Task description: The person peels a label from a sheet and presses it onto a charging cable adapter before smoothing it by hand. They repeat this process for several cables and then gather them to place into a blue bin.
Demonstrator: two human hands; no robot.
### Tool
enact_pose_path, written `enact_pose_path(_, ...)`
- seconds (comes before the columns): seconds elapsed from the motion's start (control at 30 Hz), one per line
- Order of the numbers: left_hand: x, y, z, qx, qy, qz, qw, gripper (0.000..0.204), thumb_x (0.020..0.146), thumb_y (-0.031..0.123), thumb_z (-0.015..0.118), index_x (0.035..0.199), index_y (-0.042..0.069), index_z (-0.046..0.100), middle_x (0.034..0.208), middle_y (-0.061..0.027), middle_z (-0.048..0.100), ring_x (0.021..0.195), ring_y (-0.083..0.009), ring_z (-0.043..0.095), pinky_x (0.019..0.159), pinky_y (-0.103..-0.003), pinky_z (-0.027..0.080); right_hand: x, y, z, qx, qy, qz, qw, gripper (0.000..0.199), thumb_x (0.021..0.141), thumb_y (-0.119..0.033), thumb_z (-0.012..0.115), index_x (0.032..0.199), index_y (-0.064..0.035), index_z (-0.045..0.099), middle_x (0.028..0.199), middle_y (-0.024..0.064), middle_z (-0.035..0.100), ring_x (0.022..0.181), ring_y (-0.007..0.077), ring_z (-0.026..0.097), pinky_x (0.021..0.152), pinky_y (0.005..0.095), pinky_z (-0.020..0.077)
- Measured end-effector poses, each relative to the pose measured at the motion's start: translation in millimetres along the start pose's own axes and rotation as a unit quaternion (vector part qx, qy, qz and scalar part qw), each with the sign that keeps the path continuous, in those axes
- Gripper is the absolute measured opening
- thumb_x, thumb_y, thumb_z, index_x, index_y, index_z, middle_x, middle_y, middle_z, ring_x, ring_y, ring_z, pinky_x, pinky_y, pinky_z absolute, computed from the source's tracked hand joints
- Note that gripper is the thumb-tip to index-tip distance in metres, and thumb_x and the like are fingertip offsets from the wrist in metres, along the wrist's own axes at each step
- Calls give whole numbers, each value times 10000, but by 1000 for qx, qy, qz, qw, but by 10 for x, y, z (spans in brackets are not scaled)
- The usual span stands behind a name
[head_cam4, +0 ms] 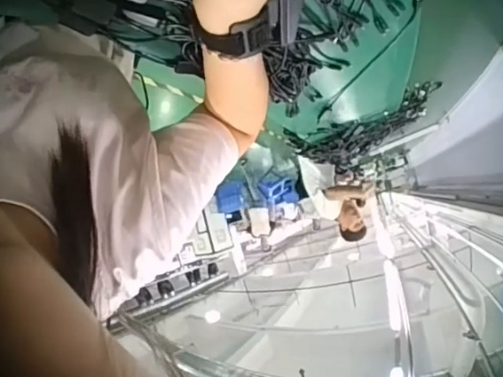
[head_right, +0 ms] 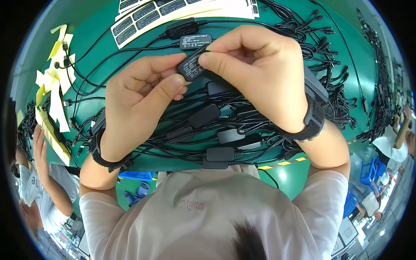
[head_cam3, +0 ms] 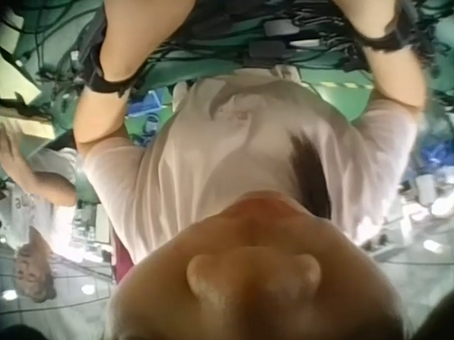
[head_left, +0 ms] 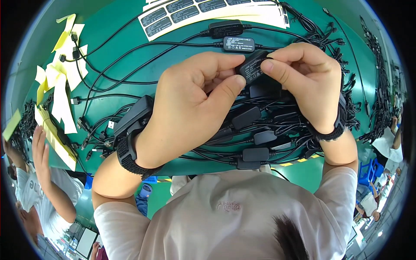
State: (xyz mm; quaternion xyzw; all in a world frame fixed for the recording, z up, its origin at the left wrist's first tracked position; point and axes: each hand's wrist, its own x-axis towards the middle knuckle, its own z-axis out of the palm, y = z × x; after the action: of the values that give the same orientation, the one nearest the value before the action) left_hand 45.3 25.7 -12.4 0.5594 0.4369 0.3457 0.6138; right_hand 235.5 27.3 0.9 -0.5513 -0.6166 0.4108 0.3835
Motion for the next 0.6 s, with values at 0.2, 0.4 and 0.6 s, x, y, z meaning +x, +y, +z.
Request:
enact_pose_path(0.2, 19, 50, -34, 42, 2, 2, 999, 264, 877, 40, 568, 1129, -40, 563, 878, -46, 626, 756, -79, 579, 674, -188, 471, 17, -64, -103, -258, -7, -45, 965, 146, 763, -61, 703, 889, -12, 647, 758, 49, 610, 652, 93, 548, 558, 196, 411)
enact_pose_path(0.4, 47, 69, -41, 80, 9, 41, 996, 260, 877, 22, 559, 1134, -14, 581, 871, -28, 612, 783, -69, 565, 677, -175, 449, 145, -37, -125, -372, 60, -297, 877, 165, 757, -146, 704, 840, -15, 648, 757, 68, 593, 738, 187, 533, 697, 285, 422)
enact_pose_path(0.6, 100, -2, -38, 103, 33, 143, 984, 197, 824, 7, 590, 1018, -12, 623, 828, -115, 654, 717, -154, 621, 640, -241, 484, 161, 18, -153, -291, -63, -227, 927, 169, 798, -182, 659, 807, -14, 640, 774, 71, 605, 791, 227, 535, 757, 320, 414)
